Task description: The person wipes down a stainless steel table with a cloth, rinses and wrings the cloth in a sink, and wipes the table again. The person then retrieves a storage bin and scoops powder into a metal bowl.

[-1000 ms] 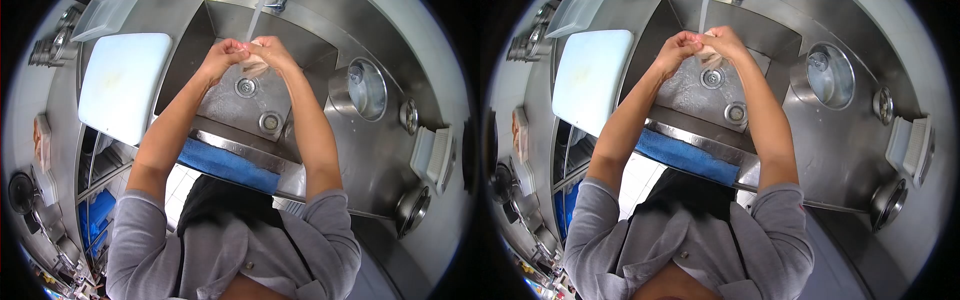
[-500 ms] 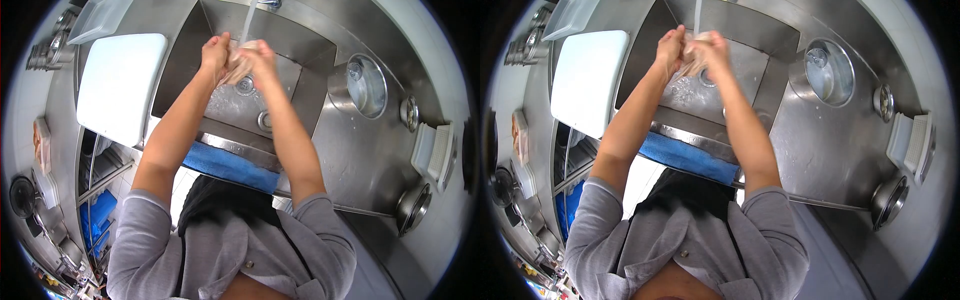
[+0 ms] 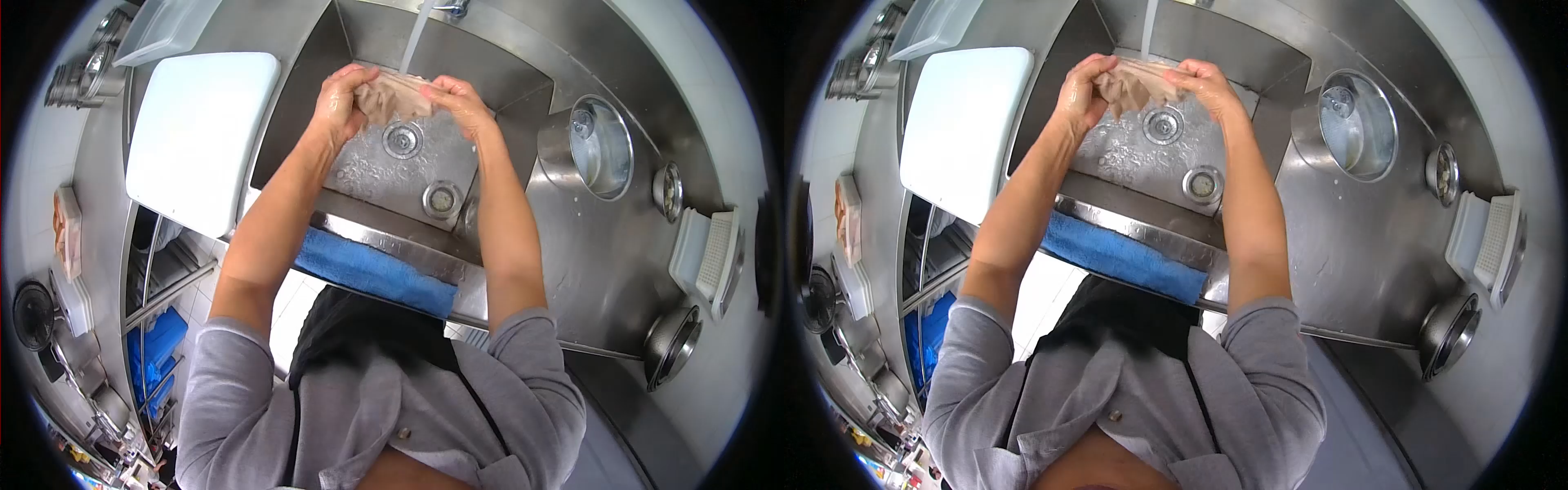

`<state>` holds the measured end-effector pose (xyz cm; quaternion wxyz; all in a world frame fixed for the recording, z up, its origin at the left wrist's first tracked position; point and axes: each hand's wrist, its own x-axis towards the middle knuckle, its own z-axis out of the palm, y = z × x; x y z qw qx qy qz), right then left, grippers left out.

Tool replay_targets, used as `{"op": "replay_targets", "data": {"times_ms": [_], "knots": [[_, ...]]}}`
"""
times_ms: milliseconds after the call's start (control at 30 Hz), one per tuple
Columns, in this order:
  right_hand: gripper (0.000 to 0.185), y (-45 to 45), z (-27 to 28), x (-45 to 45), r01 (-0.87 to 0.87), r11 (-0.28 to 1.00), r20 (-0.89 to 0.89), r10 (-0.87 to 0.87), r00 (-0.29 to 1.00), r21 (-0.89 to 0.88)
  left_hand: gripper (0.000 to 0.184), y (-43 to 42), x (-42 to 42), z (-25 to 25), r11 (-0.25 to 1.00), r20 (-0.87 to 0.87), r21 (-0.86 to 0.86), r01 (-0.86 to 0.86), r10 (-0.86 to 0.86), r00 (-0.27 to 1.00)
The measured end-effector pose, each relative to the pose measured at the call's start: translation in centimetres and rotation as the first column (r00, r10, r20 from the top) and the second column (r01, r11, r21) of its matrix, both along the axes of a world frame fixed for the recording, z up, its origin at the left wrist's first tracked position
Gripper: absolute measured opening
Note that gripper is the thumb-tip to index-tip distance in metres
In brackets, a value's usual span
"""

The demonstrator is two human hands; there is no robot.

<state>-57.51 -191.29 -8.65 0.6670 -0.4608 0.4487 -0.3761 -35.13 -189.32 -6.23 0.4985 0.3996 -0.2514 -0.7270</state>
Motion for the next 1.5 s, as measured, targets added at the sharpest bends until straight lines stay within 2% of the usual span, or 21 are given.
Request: {"op": "replay_targets", "data": {"times_ms": [67,167,267,333,400,467,533,633,667,767,833,867,933,967,1033,1100,1167,1200,1333,1400,1500], "knots": [[0.026,0.6,0.7,1.6,0.196,0.98,0.161,-0.2,0.966,0.042,0.007,-0.4,-1.2,-0.5,0.996,0.021,0.064,-0.061,0.06,0.998],[0.032,0.7,1.5,7.7,0.222,0.909,-0.172,-0.296,0.939,-0.353,0.015,-1.4,-4.2,-1.4,0.944,0.174,0.198,-0.264,0.231,0.957],[0.039,-2.3,3.2,6.5,0.04,0.989,-0.592,-0.12,0.797,-0.145,0.033,-0.6,-4.0,-0.8,0.956,0.187,0.291,0.017,-0.074,0.979],[0.045,-3.8,0.2,4.7,0.127,0.99,-0.294,-0.14,0.945,-0.061,0.038,-0.1,-3.3,1.1,0.953,0.252,0.224,0.205,-0.26,0.932],[0.057,-2.1,1.1,3.5,0.169,0.984,-0.006,-0.169,0.986,0.054,0.035,-0.3,-2.5,0.8,0.97,0.199,0.103,0.222,-0.238,0.95],[0.061,0.5,0.0,2.8,0.016,0.997,-0.05,-0.012,0.999,0.078,0.029,-0.9,-1.5,1.4,0.982,0.153,0.032,0.185,-0.188,0.97],[0.068,0.0,-4.3,-0.2,-0.435,0.898,-0.427,0.419,0.801,0.064,0.021,-0.9,-0.6,2.7,0.995,0.107,0.021,0.102,-0.103,0.989],[0.045,1.9,-4.2,-1.3,0.116,0.985,-0.037,-0.112,0.993,0.127,0.019,0.2,-0.2,3.5,0.996,-0.112,0.092,-0.012,0.022,0.993],[0.032,2.4,-3.4,-0.3,0.245,0.948,0.403,-0.309,0.862,0.203,0.02,0.0,-0.7,2.2,0.986,-0.134,0.131,-0.1,0.118,0.984],[0.019,2.8,-1.7,4.8,0.324,0.921,0.443,-0.389,0.808,0.217,0.019,-0.7,-1.9,-1.8,0.981,-0.024,0.152,-0.118,0.123,0.992],[0.012,4.9,-0.1,9.1,0.386,0.916,0.236,-0.353,0.905,-0.107,0.019,-1.3,-2.9,-4.0,0.955,0.188,0.242,-0.168,0.124,0.974],[0.015,5.2,0.6,10.2,0.384,0.888,0.102,-0.37,0.923,-0.253,0.019,-1.4,-3.0,-5.3,0.952,0.146,0.243,-0.184,0.151,0.978],[0.03,5.5,1.7,11.8,0.34,0.794,-0.18,-0.481,0.858,-0.503,0.021,-0.5,-1.8,-7.5,0.982,-0.207,0.158,-0.103,0.135,0.969],[0.039,5.7,1.9,12.0,0.285,0.744,-0.311,-0.55,0.775,-0.605,0.022,0.2,-2.1,-7.6,0.976,-0.212,0.189,-0.104,0.144,0.966],[0.035,2.7,0.2,9.9,0.4,0.784,-0.341,-0.583,0.737,-0.476,0.027,0.7,-4.5,-2.0,0.92,0.086,0.358,-0.157,0.135,0.987],[0.041,0.0,0.0,7.4,0.15,0.941,-0.741,-0.332,0.584,-0.303,0.029,1.0,-4.0,-1.7,0.943,0.021,0.331,-0.029,0.024,1.0],[0.037,0.3,1.2,7.9,0.131,0.958,-0.768,-0.282,0.576,-0.254,0.029,1.5,-3.1,0.4,0.934,0.119,0.351,-0.059,0.017,0.993],[0.035,0.0,1.9,8.2,0.121,0.964,-0.778,-0.263,0.571,-0.236,0.027,1.5,-2.3,0.1,0.977,0.206,0.213,0.017,-0.062,0.977],[0.031,-2.7,2.6,7.4,-0.033,0.884,-0.792,-0.4,0.46,-0.466,0.03,1.2,-1.1,0.4,0.996,0.447,0.008,0.086,-0.08,0.891],[0.033,-4.8,3.4,5.8,-0.115,0.648,-0.637,-0.673,0.375,-0.753,0.029,-0.1,-1.4,0.8,0.967,0.708,-0.028,0.254,-0.16,0.687],[0.034,-7.9,5.4,4.2,-0.283,0.654,-0.702,-0.703,0.115,-0.701,0.026,-0.6,-2.7,4.5,0.891,0.946,-0.063,0.45,-0.09,0.311]]}}
